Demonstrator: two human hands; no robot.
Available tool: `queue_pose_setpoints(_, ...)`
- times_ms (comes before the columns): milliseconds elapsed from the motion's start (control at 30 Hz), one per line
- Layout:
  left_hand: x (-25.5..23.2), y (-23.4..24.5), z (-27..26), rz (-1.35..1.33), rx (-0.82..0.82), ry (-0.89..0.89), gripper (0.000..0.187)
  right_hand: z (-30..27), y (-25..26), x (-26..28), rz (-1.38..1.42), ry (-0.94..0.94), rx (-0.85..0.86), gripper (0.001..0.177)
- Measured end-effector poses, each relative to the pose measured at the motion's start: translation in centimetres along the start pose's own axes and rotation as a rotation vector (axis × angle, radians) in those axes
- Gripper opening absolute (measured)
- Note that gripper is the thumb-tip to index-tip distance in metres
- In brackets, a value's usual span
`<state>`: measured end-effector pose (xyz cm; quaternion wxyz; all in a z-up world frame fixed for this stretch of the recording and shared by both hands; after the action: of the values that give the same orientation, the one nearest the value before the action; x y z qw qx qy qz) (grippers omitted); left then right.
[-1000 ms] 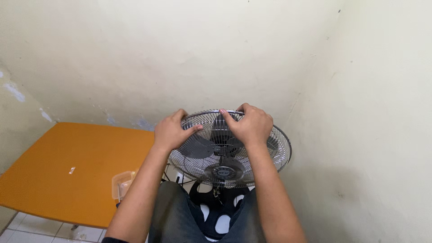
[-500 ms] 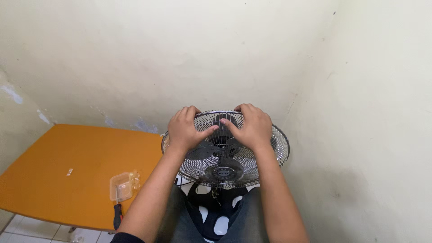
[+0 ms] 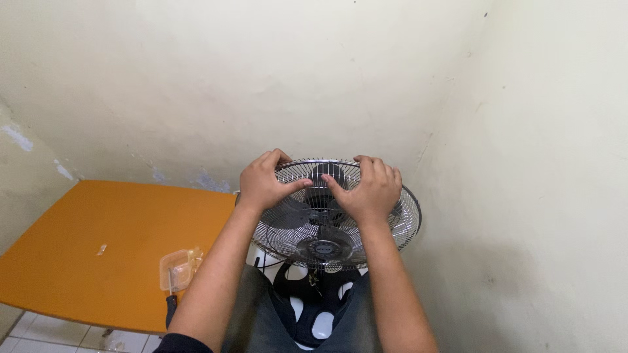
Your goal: The person uses a screwdriver to tighten the central hub of a standing fan, then attaches the fan blades and secures the front wire cage. The fan is reassembled on the floor next to a small table holding spare parts.
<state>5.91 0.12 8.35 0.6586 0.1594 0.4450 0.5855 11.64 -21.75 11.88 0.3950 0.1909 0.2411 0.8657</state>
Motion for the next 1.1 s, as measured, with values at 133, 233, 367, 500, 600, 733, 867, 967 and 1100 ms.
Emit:
queue_pose_setpoints(133,2.5,0.1,-0.5,-0.165,0.049,0.074,0.075,0.8,-0.3,-1.1,0.139,-0.068,0.177,0.08)
queue_pose_setpoints(233,3.1,-0.5,-0.7,-0.173,0.083,0.122,0.074,1.2,-1.2,-2.6,0.167,-0.178,0.344,0.077)
queue_pose_setpoints(367,2.8,-1.2,-0.2,-0.111,0.095,0.164,0.074,1.9,-2.3,-4.7,0.292,-0.304,0.447,0.064)
queue_pose_setpoints(500,1.8,-0.5,0.0,-0.052,0.002,0.115,0.075,1.8,-2.4,-6.1,0.426,-0.298,0.424,0.052)
queue_pose_setpoints(600,1.6,-0.8,0.0,-0.062,0.035,0.175,0.073,1.8,-2.5,-6.5,0.566,-0.287,0.369,0.05)
queue_pose_setpoints(733,1.4,-0.7,0.1,-0.055,0.031,0.231,0.067,0.5,-2.5,-7.2,0.355,-0.37,0.239,0.046)
queue_pose_setpoints(867,1.1,-0.5,0.2,-0.057,-0.006,0.225,0.064,-0.8,-2.1,-7.7,0.217,-0.352,0.047,0.039)
queue_pose_setpoints(967,0.9,-0.3,0.0,-0.052,-0.014,0.225,0.063,-1.9,-2.4,-8.3,0.269,-0.324,-0.007,0.038)
queue_pose_setpoints(1100,0.9,-0.3,0.1,-0.068,0.001,0.237,0.06,-2.7,-2.9,-9.3,0.346,-0.246,-0.031,0.048)
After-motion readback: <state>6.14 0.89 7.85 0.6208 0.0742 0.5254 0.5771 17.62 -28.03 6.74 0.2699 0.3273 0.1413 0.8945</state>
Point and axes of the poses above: each hand's wrist, its own z-axis towards the middle knuckle, its own y-axis out of the back of the hand, x = y × z, the point moved 7 cm from there along z, towards the middle knuckle, and after that the axes turned 2 degrees about x, right-handed, at the moved point
